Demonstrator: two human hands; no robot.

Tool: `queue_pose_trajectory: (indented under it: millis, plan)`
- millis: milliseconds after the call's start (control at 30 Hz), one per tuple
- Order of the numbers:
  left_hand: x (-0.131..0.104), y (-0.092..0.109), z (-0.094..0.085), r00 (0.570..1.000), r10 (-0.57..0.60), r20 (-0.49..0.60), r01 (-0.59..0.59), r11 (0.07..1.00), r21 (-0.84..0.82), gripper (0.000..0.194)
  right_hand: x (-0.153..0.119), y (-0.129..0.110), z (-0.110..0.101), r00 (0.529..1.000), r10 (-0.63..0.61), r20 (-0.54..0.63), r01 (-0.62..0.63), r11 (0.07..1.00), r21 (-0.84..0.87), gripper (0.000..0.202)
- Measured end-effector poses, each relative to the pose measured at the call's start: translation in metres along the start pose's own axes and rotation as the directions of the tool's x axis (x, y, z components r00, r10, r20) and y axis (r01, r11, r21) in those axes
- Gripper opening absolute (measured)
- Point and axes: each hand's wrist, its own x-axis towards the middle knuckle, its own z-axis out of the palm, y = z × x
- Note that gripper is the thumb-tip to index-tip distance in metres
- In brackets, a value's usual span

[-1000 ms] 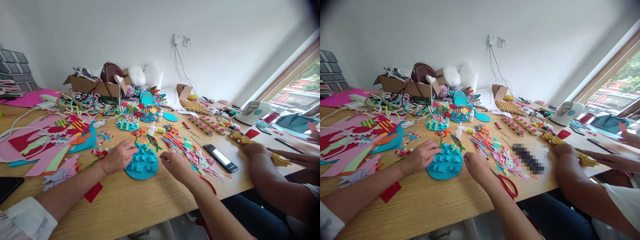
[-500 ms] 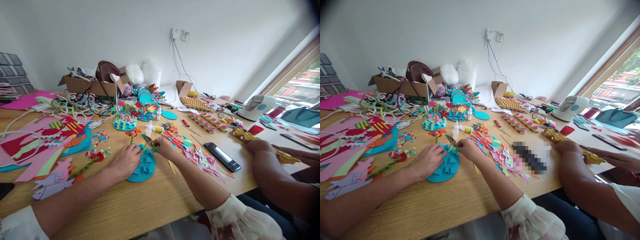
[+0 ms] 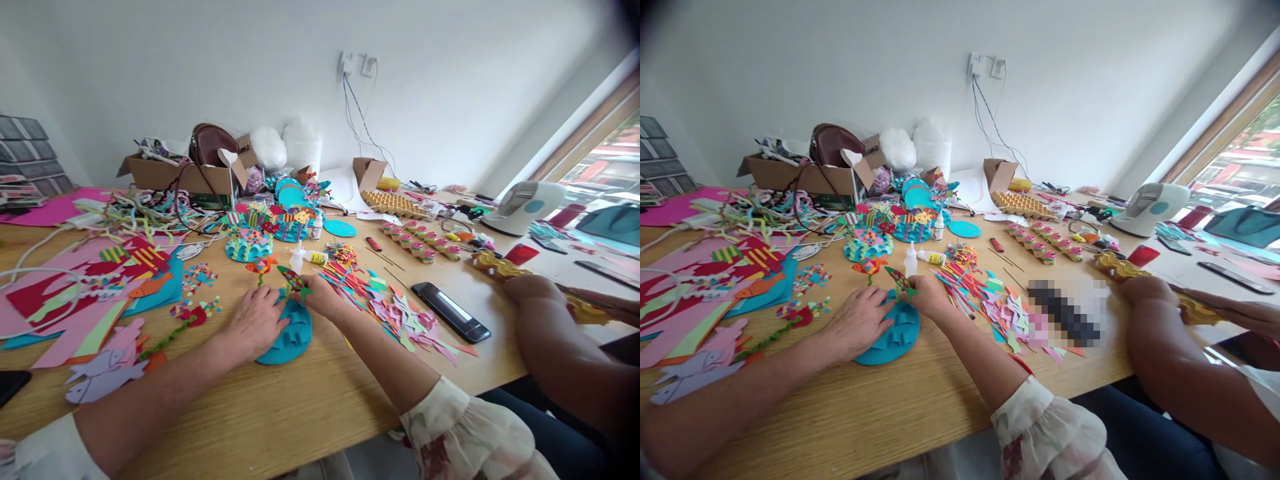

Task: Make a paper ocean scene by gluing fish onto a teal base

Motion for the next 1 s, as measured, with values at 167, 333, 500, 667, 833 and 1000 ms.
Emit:
queue_pose_trajectory:
  millis: [167, 333, 500, 667, 833, 1000]
  plan:
    - [0.003, 0.005, 0.0, 1.0, -0.018, 0.023, 0.018, 1.0, -0.02, 0.034, -0.004, -0.008, 0.003, 1.0, -0.016, 0.002, 0.016, 1.0, -0.016, 0.008]
    - [0.004, 0.005, 0.003, 1.0, -0.019, 0.017, 0.02, 1.0, -0.011, 0.035, -0.008, -0.018, 0.003, 1.0, 0.002, -0.023, -0.003, 0.998, -0.068, 0.008]
    - [0.005, 0.006, 0.002, 0.998, -0.044, 0.038, 0.044, 0.999, -0.022, 0.034, -0.008, -0.019, 0.003, 0.999, -0.009, -0.036, 0.005, 0.993, -0.122, 0.008]
    - [0.005, 0.007, 0.003, 0.998, -0.056, 0.038, 0.056, 0.998, -0.007, 0.033, -0.005, -0.014, 0.006, 0.999, -0.049, -0.013, 0.047, 0.987, -0.154, 0.007]
    - [0.006, 0.007, 0.002, 0.996, -0.062, 0.065, 0.063, 0.998, -0.014, 0.033, -0.003, -0.011, 0.009, 0.998, -0.048, -0.027, 0.043, 0.987, -0.156, 0.008]
    - [0.006, 0.011, -0.005, 0.996, -0.061, 0.072, 0.062, 0.998, -0.023, 0.031, -0.004, -0.011, 0.01, 0.999, -0.036, -0.032, 0.031, 0.991, -0.128, 0.01]
